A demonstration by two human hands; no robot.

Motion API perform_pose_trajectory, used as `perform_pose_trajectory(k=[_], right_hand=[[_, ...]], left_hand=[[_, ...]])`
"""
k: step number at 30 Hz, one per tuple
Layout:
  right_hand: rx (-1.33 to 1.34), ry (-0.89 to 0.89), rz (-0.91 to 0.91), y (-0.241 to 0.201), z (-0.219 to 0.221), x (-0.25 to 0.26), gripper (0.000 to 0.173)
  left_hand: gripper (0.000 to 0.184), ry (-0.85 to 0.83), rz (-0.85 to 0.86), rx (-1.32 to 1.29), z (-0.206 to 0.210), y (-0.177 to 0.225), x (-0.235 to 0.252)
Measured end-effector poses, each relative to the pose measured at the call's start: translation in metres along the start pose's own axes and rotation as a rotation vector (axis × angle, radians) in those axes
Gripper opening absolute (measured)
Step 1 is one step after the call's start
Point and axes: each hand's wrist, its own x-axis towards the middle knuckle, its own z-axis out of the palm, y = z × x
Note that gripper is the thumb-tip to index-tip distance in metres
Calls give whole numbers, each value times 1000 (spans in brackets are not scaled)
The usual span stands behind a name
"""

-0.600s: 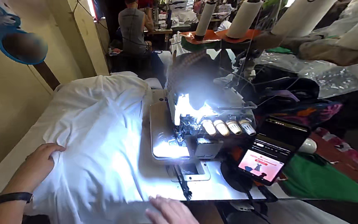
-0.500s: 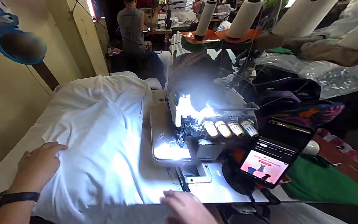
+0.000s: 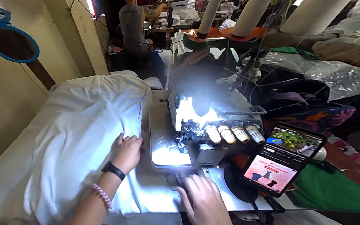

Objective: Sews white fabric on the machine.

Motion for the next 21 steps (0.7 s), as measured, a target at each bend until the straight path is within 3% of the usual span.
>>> perform_pose_trajectory(k=[4,7,10,13,15,21], right_hand=[[348,-37,15,-17,-18,2,22],[543,-69,41,-36,-19,20,31],[897,-52,111,-56,-16,43,35],[1155,120,118,-70,-18,65,20],[1172,228,63,-72,-20,73,11],[1226,254,63,-69,-24,75,12]], left_hand=[[14,274,323,-517,-13,-27,-20],[8,234,441,-799,-44,-22,-48],[8,197,445,-806,-61,-16,-65],[14,174,471,-813,-59,-10,-71],[11,190,481,-834,-54,-7,-72],[7,291,518,-926,-41,1,-70]])
